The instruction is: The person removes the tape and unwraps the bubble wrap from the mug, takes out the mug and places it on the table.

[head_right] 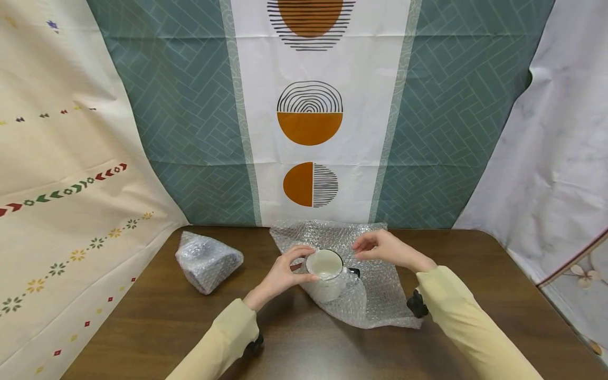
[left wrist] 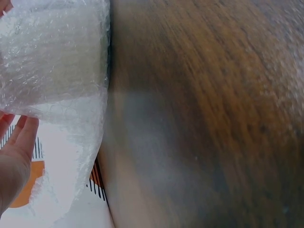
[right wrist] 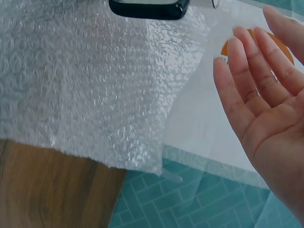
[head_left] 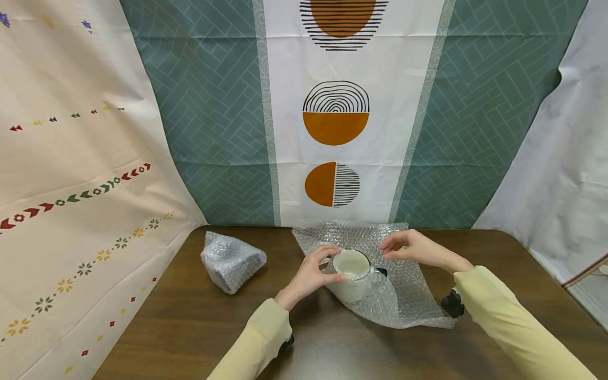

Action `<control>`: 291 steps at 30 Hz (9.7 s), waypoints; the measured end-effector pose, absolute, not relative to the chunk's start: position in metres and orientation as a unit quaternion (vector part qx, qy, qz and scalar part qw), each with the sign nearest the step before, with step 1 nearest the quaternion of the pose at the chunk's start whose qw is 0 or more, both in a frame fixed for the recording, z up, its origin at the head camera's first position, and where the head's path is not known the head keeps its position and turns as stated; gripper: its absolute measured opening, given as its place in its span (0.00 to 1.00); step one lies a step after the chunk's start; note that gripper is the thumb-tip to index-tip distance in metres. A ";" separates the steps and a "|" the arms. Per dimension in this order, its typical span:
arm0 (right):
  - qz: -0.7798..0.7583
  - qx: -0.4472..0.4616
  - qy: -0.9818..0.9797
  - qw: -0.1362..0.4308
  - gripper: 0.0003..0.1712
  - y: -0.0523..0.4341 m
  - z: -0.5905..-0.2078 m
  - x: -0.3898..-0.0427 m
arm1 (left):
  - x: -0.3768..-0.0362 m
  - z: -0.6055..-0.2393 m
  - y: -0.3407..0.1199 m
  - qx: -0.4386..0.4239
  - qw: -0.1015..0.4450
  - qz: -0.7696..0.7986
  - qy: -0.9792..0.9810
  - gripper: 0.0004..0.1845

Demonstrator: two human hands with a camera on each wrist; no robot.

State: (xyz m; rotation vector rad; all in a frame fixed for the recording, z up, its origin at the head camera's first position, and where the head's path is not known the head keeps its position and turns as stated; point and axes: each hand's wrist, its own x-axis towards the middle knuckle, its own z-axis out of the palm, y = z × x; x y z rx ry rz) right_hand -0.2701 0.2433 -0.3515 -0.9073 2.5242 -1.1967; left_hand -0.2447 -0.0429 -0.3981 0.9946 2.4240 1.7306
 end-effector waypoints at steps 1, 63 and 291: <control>-0.405 -0.311 0.854 0.102 0.15 0.242 -0.353 -0.271 | -0.245 -0.398 -0.043 0.316 0.000 0.551 0.772 0.29; -0.505 -0.256 0.815 0.123 0.22 0.213 -0.406 -0.275 | -0.287 -0.390 -0.041 0.359 0.012 0.387 0.849 0.17; -0.553 -0.188 0.807 0.087 0.25 0.210 -0.418 -0.266 | -0.255 -0.432 -0.155 0.373 0.366 0.415 0.745 0.20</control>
